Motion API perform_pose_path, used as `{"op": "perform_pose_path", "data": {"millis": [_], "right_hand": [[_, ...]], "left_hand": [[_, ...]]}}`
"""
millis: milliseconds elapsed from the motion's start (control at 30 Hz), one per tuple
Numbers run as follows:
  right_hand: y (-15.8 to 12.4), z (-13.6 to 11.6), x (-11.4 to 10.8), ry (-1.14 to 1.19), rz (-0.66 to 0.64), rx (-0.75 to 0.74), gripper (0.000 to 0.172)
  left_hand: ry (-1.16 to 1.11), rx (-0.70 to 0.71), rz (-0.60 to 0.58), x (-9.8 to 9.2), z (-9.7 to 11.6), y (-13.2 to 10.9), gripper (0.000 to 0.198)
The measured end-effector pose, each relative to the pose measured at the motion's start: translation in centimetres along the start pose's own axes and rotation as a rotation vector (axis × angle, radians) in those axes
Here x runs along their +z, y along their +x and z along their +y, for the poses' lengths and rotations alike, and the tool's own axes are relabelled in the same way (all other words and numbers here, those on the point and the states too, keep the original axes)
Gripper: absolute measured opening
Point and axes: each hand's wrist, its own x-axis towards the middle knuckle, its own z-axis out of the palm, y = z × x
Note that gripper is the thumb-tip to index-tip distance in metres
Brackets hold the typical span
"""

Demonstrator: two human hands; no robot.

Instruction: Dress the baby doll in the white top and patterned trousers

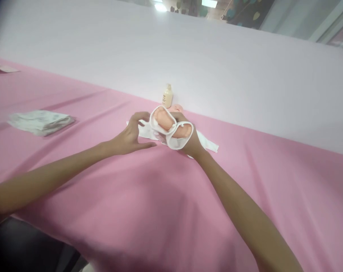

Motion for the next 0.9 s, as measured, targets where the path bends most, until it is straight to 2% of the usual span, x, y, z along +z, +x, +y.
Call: {"op": "perform_pose_path", "data": {"millis": [67,167,367,500,600,733,800,900], "right_hand": [[0.6,-0.3,-0.3,-0.009,0.059,0.026,0.058],[1.5,-0.6,-0.7,0.008,0.070,0.059,0.053],[3.0,-0.6,-1.8,0.019,0.187,0.008,0.056],[3.2,-0.4,-2.2,0.055,0.192,0.026,0.052],[3.1,-0.4,-2.3,0.066,0.167,0.035,0.050],[3.0,-0.3,-2.2,0.056,0.164,0.037,0.052],[2.8,-0.2,-2.1,0.056,0.155,0.022,0.052],[2.6,-0.3,-1.9,0.065,0.142,0.017,0.053]], "left_hand": [[0.057,-0.083,-0.044,0.9,-1.1,-1.6,0.063],[0.161,-0.115,-0.210,2.5,-2.6,-2.5,0.038],[0.292,-0.180,-0.430,5.9,-5.2,-0.3,0.034],[0.343,-0.199,-0.499,7.1,-6.4,0.8,0.030],[0.337,-0.080,-0.533,6.4,-6.8,0.5,0.028],[0.431,0.105,-0.555,3.8,-6.8,-0.8,0.021],[0.459,0.147,-0.553,2.5,-6.4,-1.3,0.015],[0.435,0.124,-0.515,1.3,-5.2,-1.7,0.008]]}}
